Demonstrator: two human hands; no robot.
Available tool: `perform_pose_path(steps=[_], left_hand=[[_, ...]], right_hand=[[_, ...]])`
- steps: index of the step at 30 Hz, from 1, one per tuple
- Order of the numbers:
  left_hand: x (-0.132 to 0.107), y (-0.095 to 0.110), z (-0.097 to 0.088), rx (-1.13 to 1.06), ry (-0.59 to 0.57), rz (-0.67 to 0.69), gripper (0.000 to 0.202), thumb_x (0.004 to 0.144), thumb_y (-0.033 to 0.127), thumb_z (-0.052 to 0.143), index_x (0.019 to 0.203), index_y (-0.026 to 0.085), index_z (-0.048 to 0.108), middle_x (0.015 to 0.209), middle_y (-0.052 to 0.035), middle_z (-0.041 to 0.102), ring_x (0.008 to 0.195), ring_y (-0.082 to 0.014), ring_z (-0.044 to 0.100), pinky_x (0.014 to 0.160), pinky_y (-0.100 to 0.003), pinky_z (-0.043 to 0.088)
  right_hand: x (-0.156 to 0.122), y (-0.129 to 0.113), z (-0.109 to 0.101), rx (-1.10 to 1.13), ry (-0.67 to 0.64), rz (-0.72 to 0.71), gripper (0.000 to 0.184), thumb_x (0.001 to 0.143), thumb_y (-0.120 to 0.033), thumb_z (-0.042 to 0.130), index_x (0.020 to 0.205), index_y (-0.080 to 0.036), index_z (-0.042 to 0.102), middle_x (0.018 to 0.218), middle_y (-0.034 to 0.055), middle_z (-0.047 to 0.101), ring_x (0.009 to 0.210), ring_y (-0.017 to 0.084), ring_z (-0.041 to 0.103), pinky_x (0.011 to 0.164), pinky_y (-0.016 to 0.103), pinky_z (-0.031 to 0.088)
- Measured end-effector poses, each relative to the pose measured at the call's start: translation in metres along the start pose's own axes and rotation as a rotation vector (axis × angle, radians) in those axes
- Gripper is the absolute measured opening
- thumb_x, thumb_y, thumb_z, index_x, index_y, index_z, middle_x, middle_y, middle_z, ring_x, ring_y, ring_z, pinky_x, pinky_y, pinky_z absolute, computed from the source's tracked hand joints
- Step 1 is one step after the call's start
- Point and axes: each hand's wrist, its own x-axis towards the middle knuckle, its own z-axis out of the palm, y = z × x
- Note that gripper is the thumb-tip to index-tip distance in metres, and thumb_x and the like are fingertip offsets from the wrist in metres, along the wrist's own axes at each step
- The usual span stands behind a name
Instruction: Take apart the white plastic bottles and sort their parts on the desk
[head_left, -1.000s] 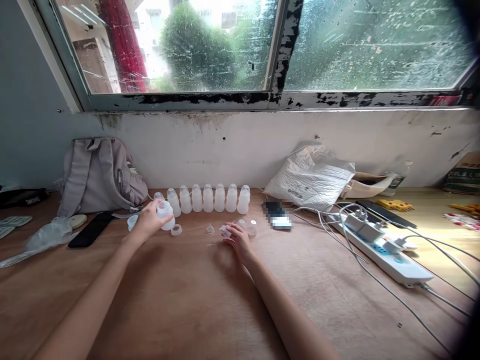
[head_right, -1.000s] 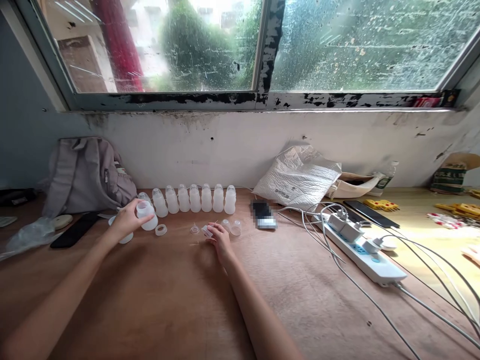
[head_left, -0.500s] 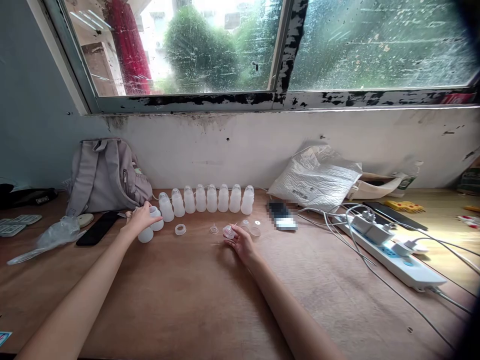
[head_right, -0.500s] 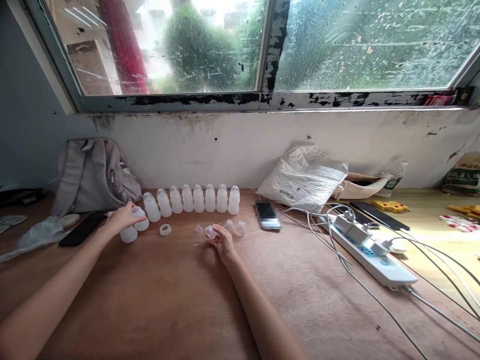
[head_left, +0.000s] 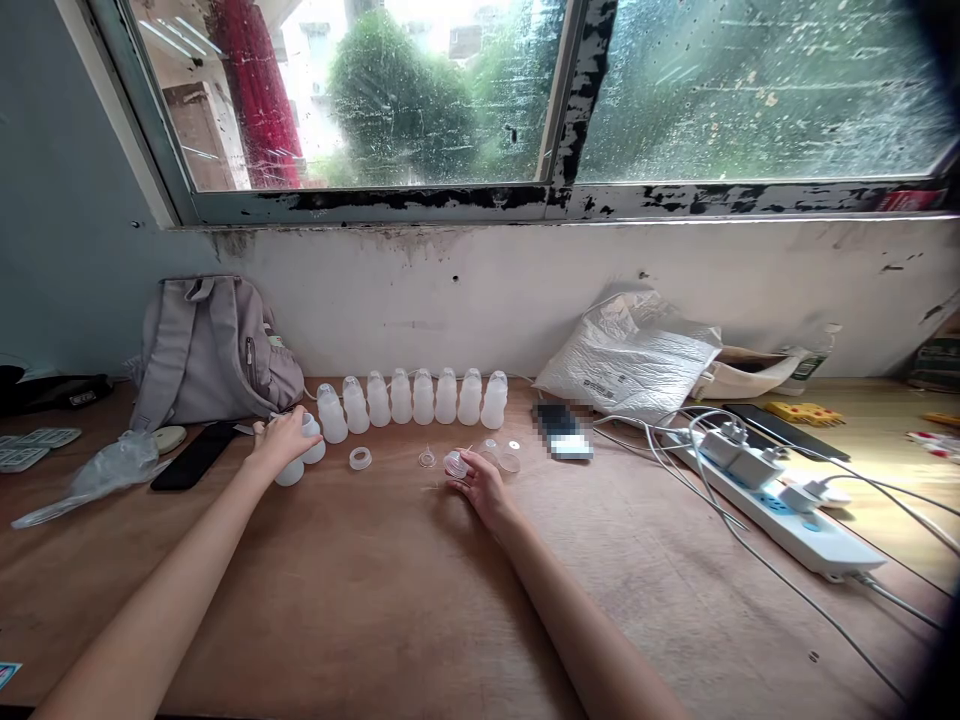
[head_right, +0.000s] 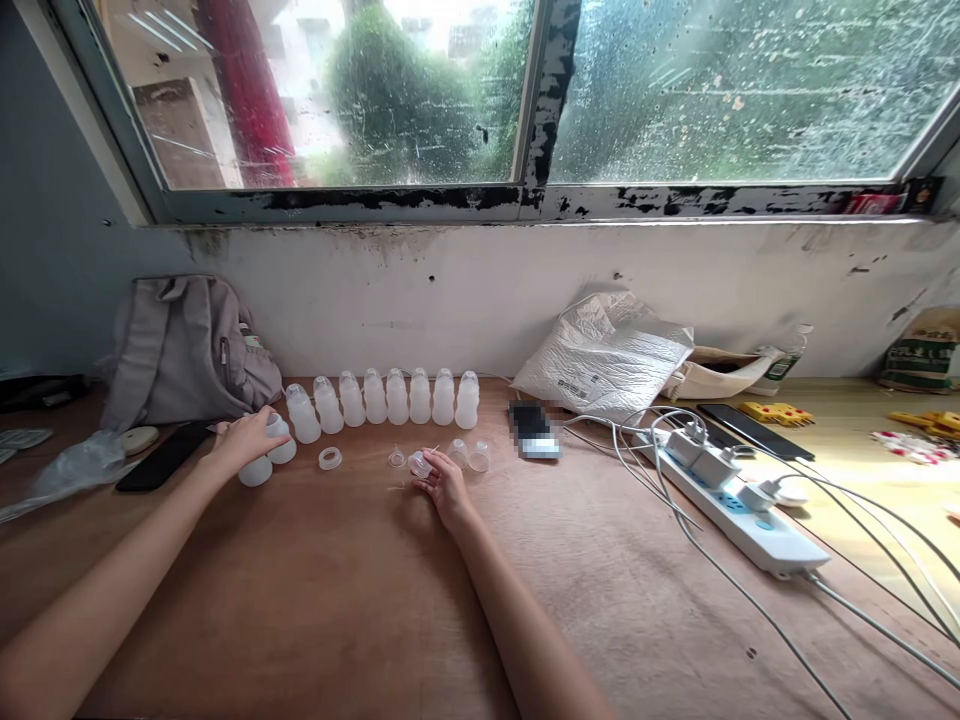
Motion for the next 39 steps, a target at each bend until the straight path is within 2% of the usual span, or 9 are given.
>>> perform_pose_path(steps=[4, 8, 11, 15, 18, 20, 24, 29, 39], left_hand=[[-0.001, 0.000, 0.002, -0.016, 0.038, -0.023, 0.056, 0.065, 0.047, 0.049, 0.111, 0.015, 0.044, 0.107, -0.0177, 0.056, 0.100, -0.0354, 0.047, 0.081, -0.048, 0.029], [-0.016, 0.012, 0.001, -0.102, 0.380, -0.069, 0.068, 0.063, 0.043, 0.057, 0.120, 0.013, 0.034, 0.118, -0.0183, 0.046, 0.111, -0.0353, 0.035, 0.087, -0.046, 0.028], [-0.042, 0.043, 0.008, -0.287, 0.546, 0.022, 0.057, 0.068, 0.041, 0.055, 0.115, 0.016, 0.037, 0.114, -0.0140, 0.048, 0.109, -0.0314, 0.037, 0.088, -0.041, 0.030], [-0.078, 0.103, 0.035, -0.548, 0.413, 0.346, 0.045, 0.071, 0.037, 0.056, 0.110, 0.020, 0.041, 0.108, -0.0093, 0.051, 0.102, -0.0257, 0.044, 0.088, -0.037, 0.033], [-0.092, 0.141, 0.056, -0.711, 0.295, 0.476, 0.051, 0.067, 0.034, 0.062, 0.112, 0.022, 0.042, 0.110, -0.0079, 0.050, 0.104, -0.0260, 0.044, 0.089, -0.038, 0.033], [-0.094, 0.155, 0.066, -0.822, 0.220, 0.515, 0.049, 0.066, 0.029, 0.062, 0.111, 0.023, 0.043, 0.110, -0.0071, 0.050, 0.103, -0.0254, 0.045, 0.089, -0.037, 0.035], [-0.092, 0.156, 0.076, -0.920, 0.141, 0.553, 0.033, 0.070, 0.021, 0.056, 0.102, 0.023, 0.047, 0.102, -0.0057, 0.051, 0.094, -0.0212, 0.051, 0.081, -0.032, 0.041], [-0.089, 0.138, 0.079, -0.861, 0.234, 0.541, 0.035, 0.070, 0.025, 0.058, 0.103, 0.023, 0.046, 0.097, -0.0051, 0.054, 0.093, -0.0205, 0.051, 0.081, -0.033, 0.041], [-0.082, 0.133, 0.081, -0.668, 0.293, 0.690, 0.037, 0.069, 0.016, 0.056, 0.105, 0.022, 0.047, 0.099, -0.0036, 0.057, 0.095, -0.0200, 0.050, 0.082, -0.034, 0.042]], right_hand=[[0.001, 0.001, -0.001, -0.028, 0.004, -0.017, 0.029, 0.059, -0.033, 0.067, 0.084, -0.020, 0.059, 0.078, 0.0026, 0.062, 0.076, 0.021, 0.059, 0.064, 0.032, 0.048], [0.000, 0.001, 0.000, -0.067, -0.011, -0.034, 0.030, 0.059, -0.036, 0.067, 0.083, -0.021, 0.059, 0.078, 0.0016, 0.062, 0.076, 0.020, 0.059, 0.063, 0.031, 0.048], [-0.002, 0.001, 0.003, -0.095, -0.037, -0.064, 0.029, 0.058, -0.037, 0.069, 0.078, -0.020, 0.058, 0.077, 0.0013, 0.061, 0.075, 0.018, 0.058, 0.064, 0.031, 0.048], [-0.006, 0.004, 0.008, -0.147, -0.050, -0.108, 0.029, 0.059, -0.039, 0.069, 0.074, -0.019, 0.055, 0.075, 0.0009, 0.058, 0.070, 0.015, 0.056, 0.064, 0.028, 0.047], [-0.009, 0.008, 0.010, -0.242, -0.048, -0.156, 0.031, 0.058, -0.039, 0.070, 0.074, -0.019, 0.052, 0.069, -0.0014, 0.055, 0.061, 0.012, 0.053, 0.058, 0.026, 0.044], [-0.010, 0.011, 0.011, -0.343, -0.050, -0.198, 0.031, 0.057, -0.037, 0.071, 0.072, -0.020, 0.051, 0.065, -0.0033, 0.053, 0.058, 0.011, 0.050, 0.054, 0.024, 0.041], [-0.011, 0.014, 0.012, -0.566, -0.117, -0.284, 0.026, 0.061, -0.035, 0.068, 0.074, -0.020, 0.052, 0.061, -0.0045, 0.052, 0.057, 0.011, 0.047, 0.055, 0.023, 0.037], [-0.009, 0.014, 0.013, -0.703, -0.246, -0.310, 0.018, 0.067, -0.028, 0.060, 0.082, -0.019, 0.056, 0.067, -0.0024, 0.055, 0.061, 0.012, 0.049, 0.058, 0.024, 0.039], [-0.003, 0.020, 0.011, -0.887, -0.230, -0.413, 0.016, 0.060, -0.015, 0.053, 0.075, -0.017, 0.049, 0.066, -0.0040, 0.051, 0.057, 0.010, 0.047, 0.054, 0.021, 0.038]])
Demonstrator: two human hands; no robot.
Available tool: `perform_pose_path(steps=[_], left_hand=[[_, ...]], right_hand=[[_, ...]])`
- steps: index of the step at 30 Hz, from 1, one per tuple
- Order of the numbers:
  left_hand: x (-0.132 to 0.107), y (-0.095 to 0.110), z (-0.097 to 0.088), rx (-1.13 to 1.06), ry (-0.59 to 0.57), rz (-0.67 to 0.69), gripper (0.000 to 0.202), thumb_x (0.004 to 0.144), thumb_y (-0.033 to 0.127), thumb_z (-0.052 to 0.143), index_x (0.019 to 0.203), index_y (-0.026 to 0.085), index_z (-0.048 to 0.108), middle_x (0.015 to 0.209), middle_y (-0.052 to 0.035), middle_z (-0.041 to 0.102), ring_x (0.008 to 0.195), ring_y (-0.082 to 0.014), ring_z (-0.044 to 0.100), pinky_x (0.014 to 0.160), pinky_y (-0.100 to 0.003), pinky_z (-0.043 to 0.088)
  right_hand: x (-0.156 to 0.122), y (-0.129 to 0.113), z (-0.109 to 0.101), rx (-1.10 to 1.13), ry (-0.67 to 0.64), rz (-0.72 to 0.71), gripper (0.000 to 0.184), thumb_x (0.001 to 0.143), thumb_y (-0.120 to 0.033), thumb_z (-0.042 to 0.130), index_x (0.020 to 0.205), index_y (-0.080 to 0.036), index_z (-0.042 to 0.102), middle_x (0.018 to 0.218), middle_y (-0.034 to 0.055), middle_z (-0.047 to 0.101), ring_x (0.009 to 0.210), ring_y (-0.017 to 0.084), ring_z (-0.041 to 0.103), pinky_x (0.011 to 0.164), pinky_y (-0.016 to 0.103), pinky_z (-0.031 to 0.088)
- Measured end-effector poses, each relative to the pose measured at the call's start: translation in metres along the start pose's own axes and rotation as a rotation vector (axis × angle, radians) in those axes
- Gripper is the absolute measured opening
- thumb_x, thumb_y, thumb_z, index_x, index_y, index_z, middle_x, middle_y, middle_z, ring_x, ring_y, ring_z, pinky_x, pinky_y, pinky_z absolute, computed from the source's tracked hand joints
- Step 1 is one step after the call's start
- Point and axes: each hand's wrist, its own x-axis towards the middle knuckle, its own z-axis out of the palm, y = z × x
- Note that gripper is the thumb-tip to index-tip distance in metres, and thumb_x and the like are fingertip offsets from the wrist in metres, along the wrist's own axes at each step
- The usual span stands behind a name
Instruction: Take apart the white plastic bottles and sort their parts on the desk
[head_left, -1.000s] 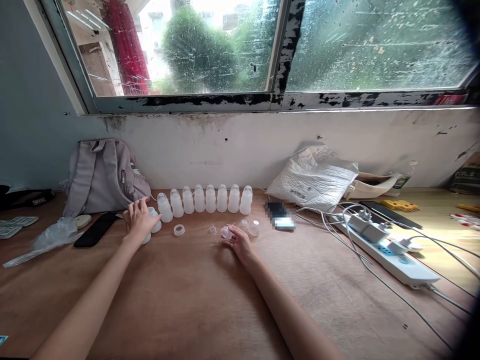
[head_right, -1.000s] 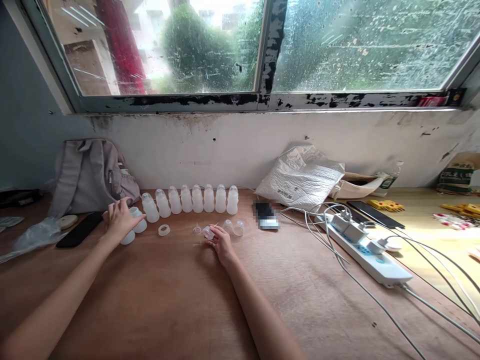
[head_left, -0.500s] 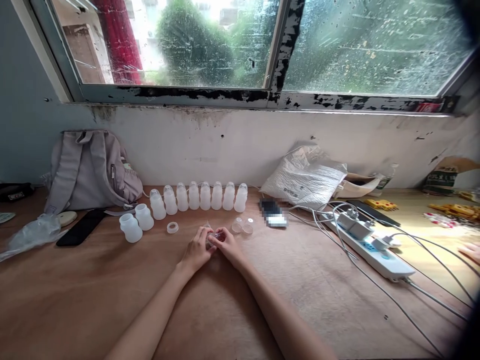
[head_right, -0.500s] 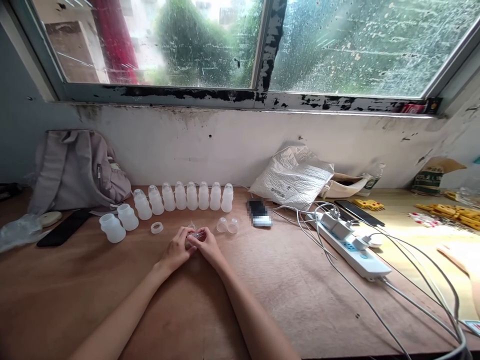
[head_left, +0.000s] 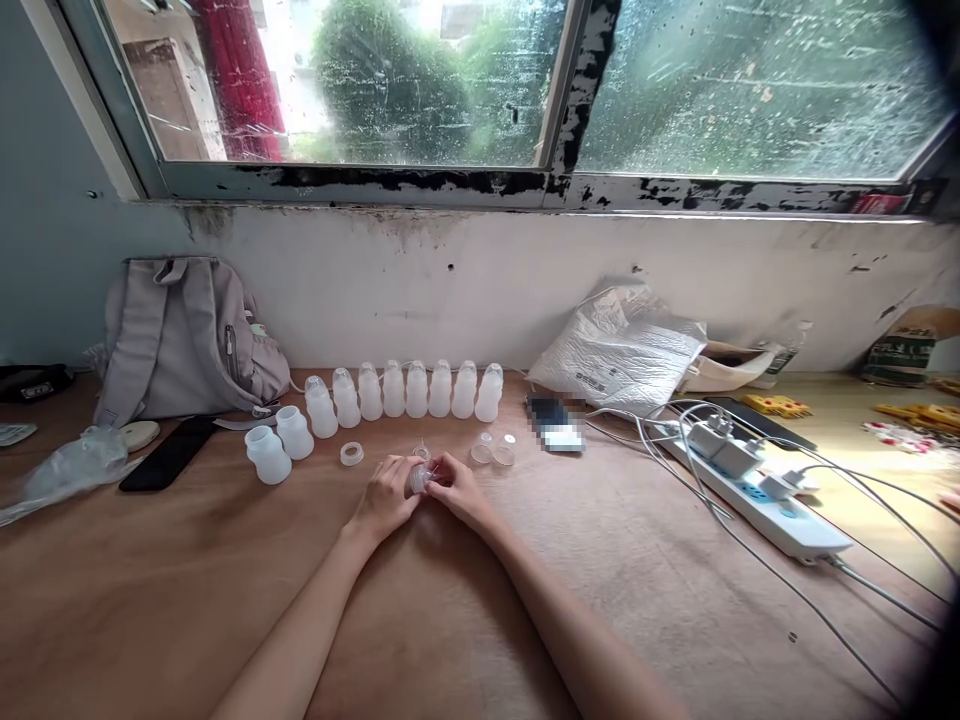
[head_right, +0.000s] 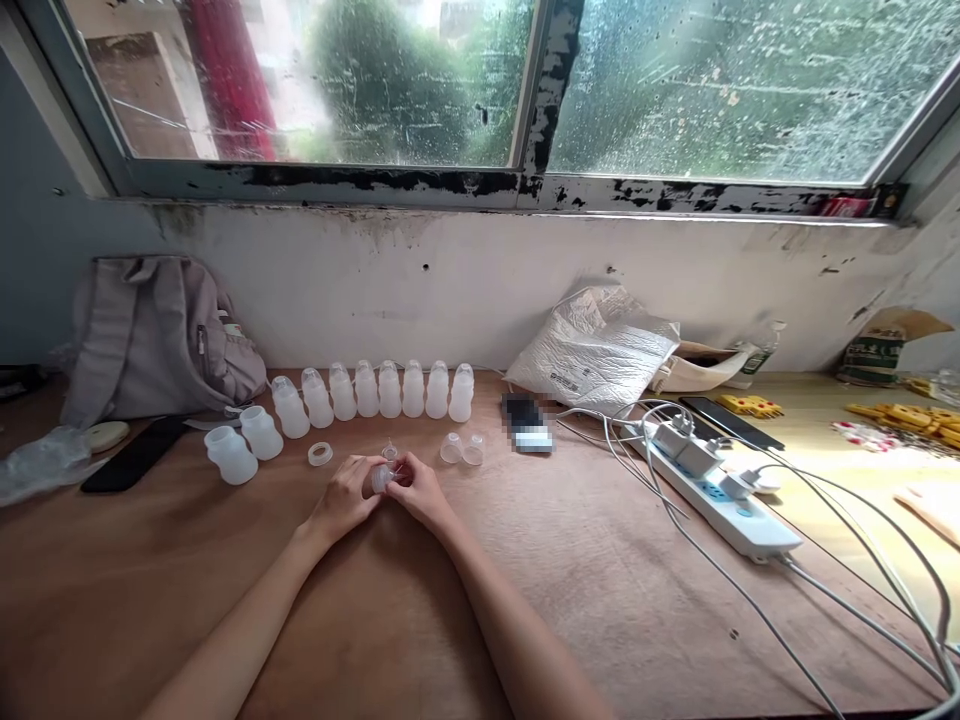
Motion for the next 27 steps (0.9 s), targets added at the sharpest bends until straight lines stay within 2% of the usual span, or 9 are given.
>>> perform_pose_path(steps=[8, 15, 21, 27], left_hand=[[-0.002, 0.000, 0.002, -0.004, -0.039, -0.013, 0.034, 0.071, 0.025, 0.059, 0.104, 0.021, 0.050, 0.096, -0.0043, 0.058, 0.091, -0.0193, 0.052, 0.081, -0.033, 0.043], [0.001, 0.003, -0.001, 0.063, -0.065, -0.053, 0.035, 0.069, 0.022, 0.059, 0.103, 0.022, 0.050, 0.098, -0.0039, 0.059, 0.094, -0.0197, 0.051, 0.087, -0.036, 0.036], [0.002, 0.008, -0.004, 0.114, -0.098, -0.051, 0.036, 0.069, 0.020, 0.057, 0.104, 0.021, 0.048, 0.104, -0.0040, 0.059, 0.103, -0.0199, 0.047, 0.098, -0.043, 0.022], [0.001, 0.005, -0.006, 0.179, -0.088, -0.035, 0.035, 0.072, 0.023, 0.056, 0.106, 0.022, 0.049, 0.107, -0.0048, 0.058, 0.107, -0.0207, 0.045, 0.099, -0.044, 0.020]], right_hand=[[0.000, -0.003, 0.005, -0.166, 0.059, -0.075, 0.006, 0.059, -0.012, 0.045, 0.061, -0.018, 0.044, 0.054, -0.0060, 0.041, 0.051, 0.008, 0.038, 0.050, 0.019, 0.031], [-0.003, -0.006, 0.010, -0.275, 0.188, -0.097, 0.010, 0.061, -0.015, 0.045, 0.069, -0.019, 0.044, 0.055, -0.0063, 0.043, 0.049, 0.009, 0.040, 0.050, 0.019, 0.032], [-0.003, -0.007, 0.008, -0.266, 0.169, -0.110, 0.012, 0.059, -0.014, 0.045, 0.070, -0.020, 0.044, 0.054, -0.0064, 0.044, 0.049, 0.009, 0.042, 0.049, 0.019, 0.033], [-0.006, -0.014, 0.003, -0.186, 0.149, -0.117, 0.009, 0.061, -0.013, 0.043, 0.067, -0.019, 0.044, 0.056, -0.0060, 0.044, 0.050, 0.009, 0.039, 0.050, 0.019, 0.032]])
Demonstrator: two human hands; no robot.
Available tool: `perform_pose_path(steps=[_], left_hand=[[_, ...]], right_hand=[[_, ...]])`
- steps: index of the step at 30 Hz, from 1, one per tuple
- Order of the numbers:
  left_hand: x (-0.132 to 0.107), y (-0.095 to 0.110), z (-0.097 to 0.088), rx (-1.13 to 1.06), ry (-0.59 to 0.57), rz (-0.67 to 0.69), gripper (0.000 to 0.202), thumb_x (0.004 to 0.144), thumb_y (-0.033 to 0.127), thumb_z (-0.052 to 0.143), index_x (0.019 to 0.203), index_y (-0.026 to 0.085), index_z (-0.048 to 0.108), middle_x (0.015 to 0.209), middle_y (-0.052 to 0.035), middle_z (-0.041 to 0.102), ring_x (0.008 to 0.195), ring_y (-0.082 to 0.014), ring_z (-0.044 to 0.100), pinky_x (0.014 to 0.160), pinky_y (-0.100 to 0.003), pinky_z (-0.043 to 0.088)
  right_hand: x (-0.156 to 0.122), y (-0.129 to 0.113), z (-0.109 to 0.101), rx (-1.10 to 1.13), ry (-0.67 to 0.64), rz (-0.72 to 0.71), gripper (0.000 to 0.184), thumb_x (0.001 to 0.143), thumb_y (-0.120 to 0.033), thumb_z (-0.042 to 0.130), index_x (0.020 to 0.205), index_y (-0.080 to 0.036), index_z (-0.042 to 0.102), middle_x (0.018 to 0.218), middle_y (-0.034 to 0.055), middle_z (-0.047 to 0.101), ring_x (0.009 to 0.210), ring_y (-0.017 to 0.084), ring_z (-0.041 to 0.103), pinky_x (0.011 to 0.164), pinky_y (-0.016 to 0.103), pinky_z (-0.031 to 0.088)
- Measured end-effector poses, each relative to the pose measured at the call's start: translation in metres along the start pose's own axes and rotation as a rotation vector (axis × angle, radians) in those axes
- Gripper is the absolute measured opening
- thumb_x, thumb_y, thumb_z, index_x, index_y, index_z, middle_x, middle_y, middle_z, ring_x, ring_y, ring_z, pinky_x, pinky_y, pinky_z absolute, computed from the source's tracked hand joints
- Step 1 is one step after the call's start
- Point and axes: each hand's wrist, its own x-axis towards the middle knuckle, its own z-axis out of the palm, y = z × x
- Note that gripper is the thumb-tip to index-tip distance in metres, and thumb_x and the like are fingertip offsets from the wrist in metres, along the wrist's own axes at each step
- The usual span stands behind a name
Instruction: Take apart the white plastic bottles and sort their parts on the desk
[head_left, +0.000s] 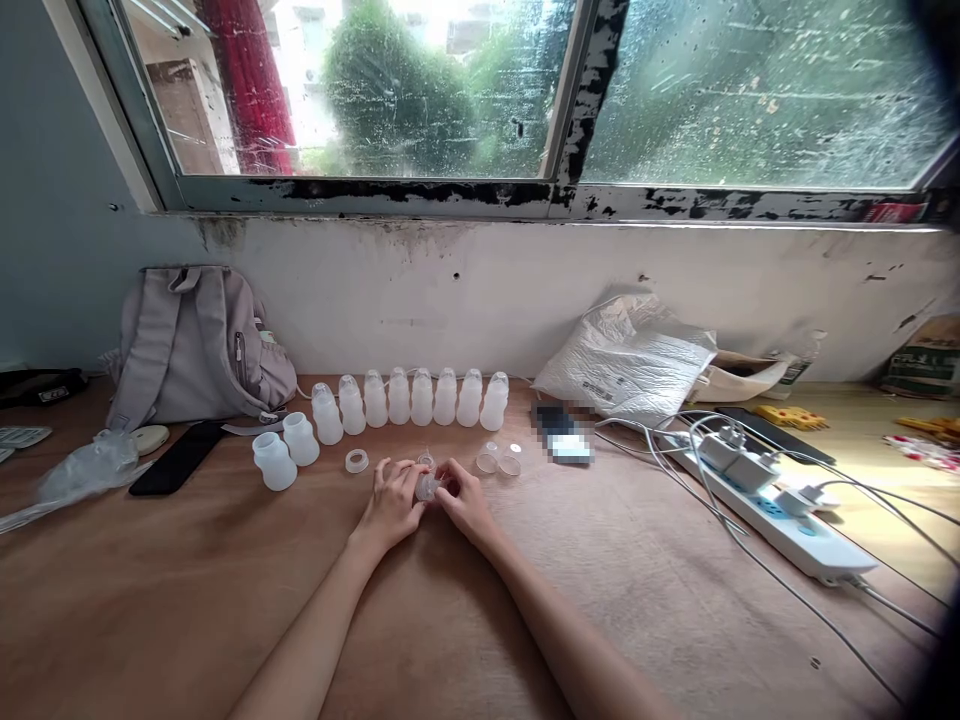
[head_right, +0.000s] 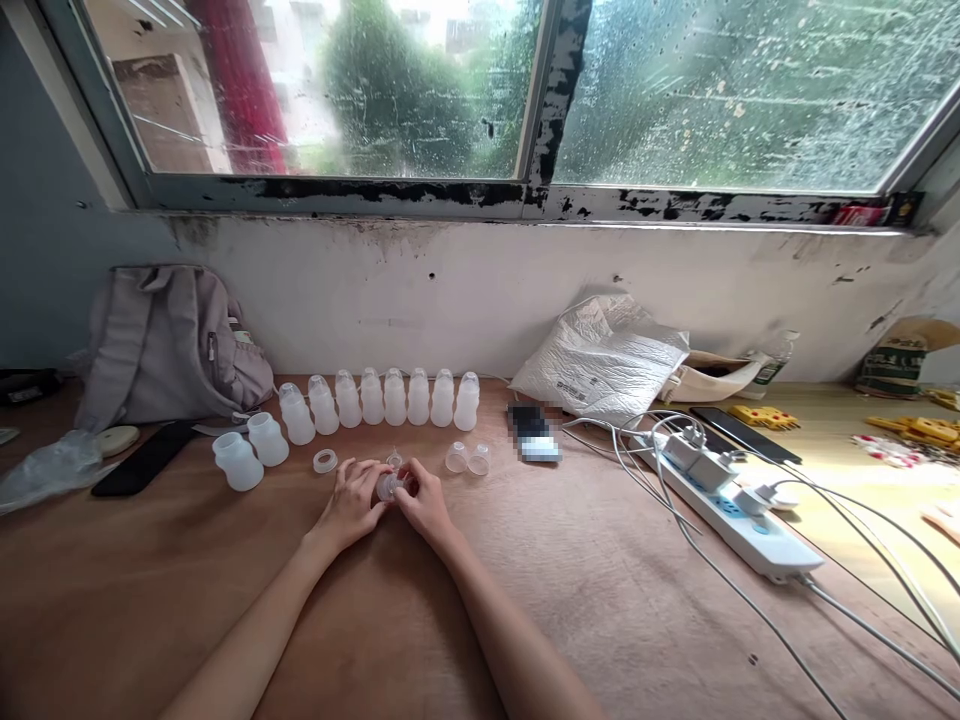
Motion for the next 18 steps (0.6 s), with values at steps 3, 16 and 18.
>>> perform_pose_path(steps=[3, 16, 18], left_hand=[[0.001, -0.013, 0.000, 0.087, 0.084, -0.068, 0.032, 0.073, 0.031, 0.057, 0.103, 0.022, 0.053, 0.116, -0.0072, 0.052, 0.110, -0.0233, 0.042, 0.097, -0.044, 0.023], [-0.002, -0.050, 0.008, 0.354, 0.131, -0.479, 0.032, 0.080, 0.039, 0.046, 0.106, 0.023, 0.056, 0.123, -0.0131, 0.044, 0.116, -0.0282, 0.034, 0.093, -0.055, 0.021], [-0.002, -0.050, 0.009, 0.349, 0.118, -0.500, 0.034, 0.081, 0.037, 0.043, 0.109, 0.021, 0.054, 0.124, -0.0145, 0.044, 0.117, -0.0283, 0.033, 0.093, -0.056, 0.021]], right_hand=[[0.001, 0.002, -0.002, -0.025, 0.072, 0.042, 0.009, 0.062, -0.015, 0.042, 0.070, -0.019, 0.046, 0.055, -0.0059, 0.042, 0.051, 0.010, 0.040, 0.050, 0.020, 0.033], [0.020, 0.037, 0.002, -0.307, 0.234, 0.153, 0.028, 0.067, -0.015, 0.043, 0.088, -0.015, 0.061, 0.070, 0.0037, 0.053, 0.063, 0.016, 0.051, 0.064, 0.028, 0.042], [0.022, 0.039, 0.004, -0.329, 0.235, 0.157, 0.028, 0.068, -0.015, 0.044, 0.088, -0.016, 0.062, 0.072, 0.0044, 0.054, 0.065, 0.016, 0.052, 0.066, 0.029, 0.042]])
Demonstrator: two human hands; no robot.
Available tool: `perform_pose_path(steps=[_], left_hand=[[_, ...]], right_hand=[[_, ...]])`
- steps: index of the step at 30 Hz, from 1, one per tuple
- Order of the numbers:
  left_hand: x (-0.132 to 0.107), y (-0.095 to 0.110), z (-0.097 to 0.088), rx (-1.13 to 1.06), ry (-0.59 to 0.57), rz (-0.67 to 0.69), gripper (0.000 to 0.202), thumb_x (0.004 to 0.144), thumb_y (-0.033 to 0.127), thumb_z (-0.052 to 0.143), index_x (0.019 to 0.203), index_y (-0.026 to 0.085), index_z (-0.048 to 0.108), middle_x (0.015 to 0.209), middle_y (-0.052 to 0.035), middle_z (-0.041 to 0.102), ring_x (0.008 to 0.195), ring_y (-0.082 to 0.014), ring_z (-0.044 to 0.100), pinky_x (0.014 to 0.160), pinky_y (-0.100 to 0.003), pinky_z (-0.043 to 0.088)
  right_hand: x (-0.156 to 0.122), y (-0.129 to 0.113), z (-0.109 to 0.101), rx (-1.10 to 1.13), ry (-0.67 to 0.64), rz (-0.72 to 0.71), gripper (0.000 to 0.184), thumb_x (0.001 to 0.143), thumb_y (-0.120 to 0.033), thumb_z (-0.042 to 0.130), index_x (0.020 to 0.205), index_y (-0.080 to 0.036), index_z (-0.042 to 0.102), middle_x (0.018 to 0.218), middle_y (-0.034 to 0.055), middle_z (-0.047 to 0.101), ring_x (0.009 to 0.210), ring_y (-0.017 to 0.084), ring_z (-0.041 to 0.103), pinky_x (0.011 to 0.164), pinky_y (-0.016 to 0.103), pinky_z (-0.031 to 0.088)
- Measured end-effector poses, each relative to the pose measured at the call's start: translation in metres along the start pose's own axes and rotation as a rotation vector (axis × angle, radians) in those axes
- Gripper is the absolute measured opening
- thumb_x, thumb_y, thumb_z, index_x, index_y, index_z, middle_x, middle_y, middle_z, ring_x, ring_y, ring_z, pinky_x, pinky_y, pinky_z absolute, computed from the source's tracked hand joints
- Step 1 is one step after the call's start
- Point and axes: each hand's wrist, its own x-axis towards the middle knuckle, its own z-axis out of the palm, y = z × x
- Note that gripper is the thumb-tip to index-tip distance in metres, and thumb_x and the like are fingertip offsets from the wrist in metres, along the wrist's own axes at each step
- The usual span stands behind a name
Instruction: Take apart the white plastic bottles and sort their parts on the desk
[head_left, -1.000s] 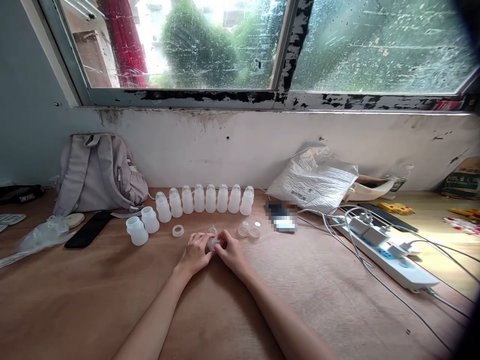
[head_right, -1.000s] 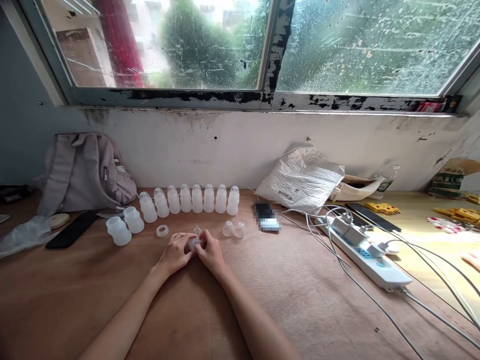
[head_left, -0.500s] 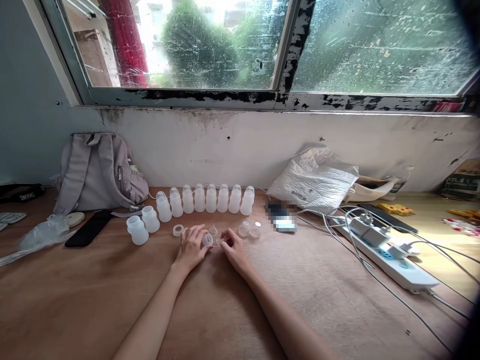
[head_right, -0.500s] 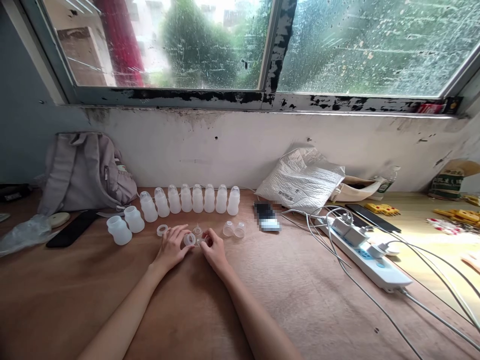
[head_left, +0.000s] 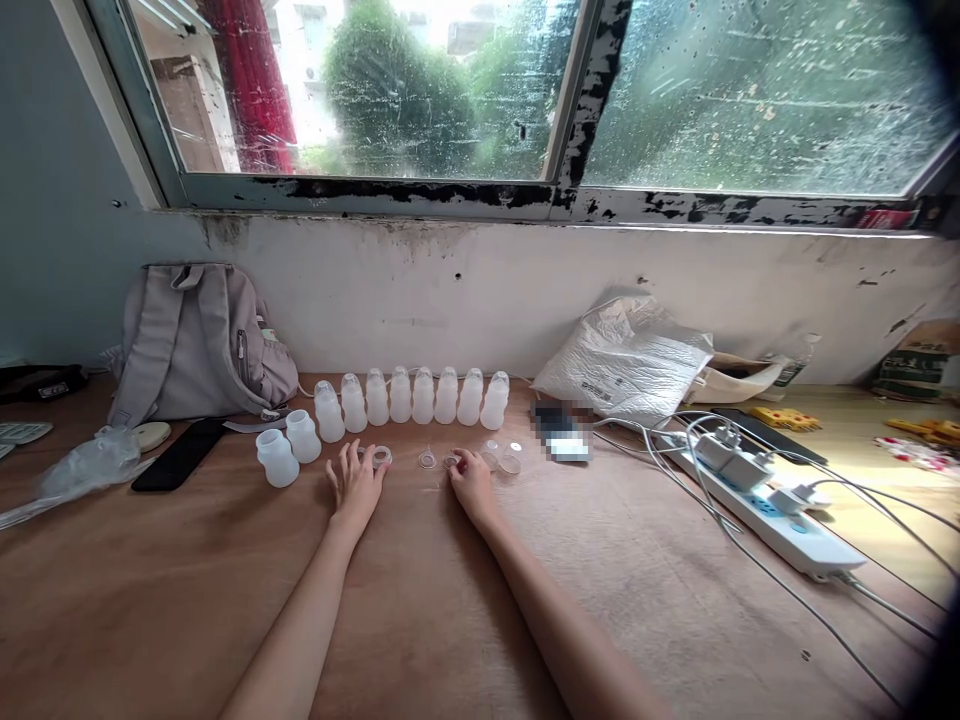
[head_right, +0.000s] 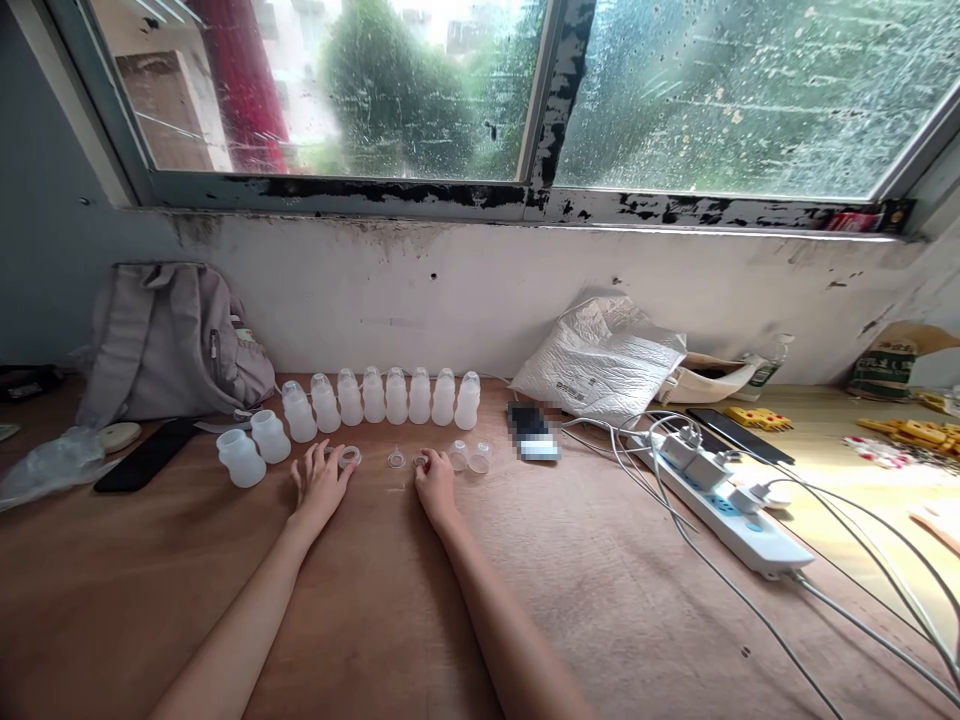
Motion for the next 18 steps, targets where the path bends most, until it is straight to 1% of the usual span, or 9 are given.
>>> perform_pose_path(steps=[3, 6, 10, 14, 18], left_hand=[[0.0000, 0.0014, 0.0007, -0.013, -0.005, -0.018, 0.041, 0.083, 0.037, 0.038, 0.118, 0.018, 0.046, 0.126, -0.0160, 0.042, 0.119, -0.0281, 0.031, 0.095, -0.055, 0.020], [-0.0005, 0.0024, 0.0006, -0.026, -0.043, -0.002, 0.046, 0.083, 0.041, 0.035, 0.125, 0.021, 0.040, 0.131, -0.0149, 0.037, 0.122, -0.0292, 0.027, 0.095, -0.057, 0.018], [-0.0020, 0.0022, 0.0013, -0.028, -0.130, 0.033, 0.047, 0.083, 0.046, 0.032, 0.126, 0.027, 0.037, 0.135, -0.0127, 0.032, 0.125, -0.0305, 0.024, 0.096, -0.059, 0.015], [-0.0029, 0.0008, 0.0024, -0.015, -0.165, 0.010, 0.050, 0.083, 0.048, 0.030, 0.127, 0.025, 0.037, 0.135, -0.0133, 0.033, 0.125, -0.0306, 0.024, 0.096, -0.058, 0.014], [-0.0029, -0.0002, 0.0021, -0.011, -0.177, -0.014, 0.052, 0.083, 0.048, 0.028, 0.128, 0.022, 0.036, 0.137, -0.0139, 0.030, 0.126, -0.0306, 0.022, 0.097, -0.058, 0.013]], right_hand=[[0.0013, 0.0011, 0.0025, -0.025, -0.014, -0.006, 0.028, 0.069, -0.014, 0.045, 0.090, -0.016, 0.063, 0.075, 0.0053, 0.056, 0.066, 0.016, 0.053, 0.067, 0.029, 0.042], [0.0013, 0.0017, 0.0030, -0.037, -0.042, -0.022, 0.029, 0.070, -0.015, 0.046, 0.093, -0.016, 0.063, 0.078, 0.0059, 0.057, 0.068, 0.017, 0.054, 0.067, 0.028, 0.042], [0.0014, 0.0018, 0.0028, -0.027, -0.087, -0.045, 0.030, 0.073, -0.014, 0.045, 0.097, -0.016, 0.063, 0.081, 0.0069, 0.059, 0.072, 0.018, 0.055, 0.068, 0.028, 0.042], [0.0031, 0.0020, 0.0036, 0.000, -0.117, -0.051, 0.032, 0.073, -0.013, 0.044, 0.098, -0.014, 0.063, 0.081, 0.0081, 0.060, 0.072, 0.018, 0.056, 0.069, 0.029, 0.043], [0.0054, 0.0011, 0.0032, 0.048, -0.123, -0.021, 0.031, 0.072, -0.016, 0.046, 0.098, -0.015, 0.064, 0.079, 0.0070, 0.062, 0.069, 0.017, 0.057, 0.068, 0.030, 0.044]])
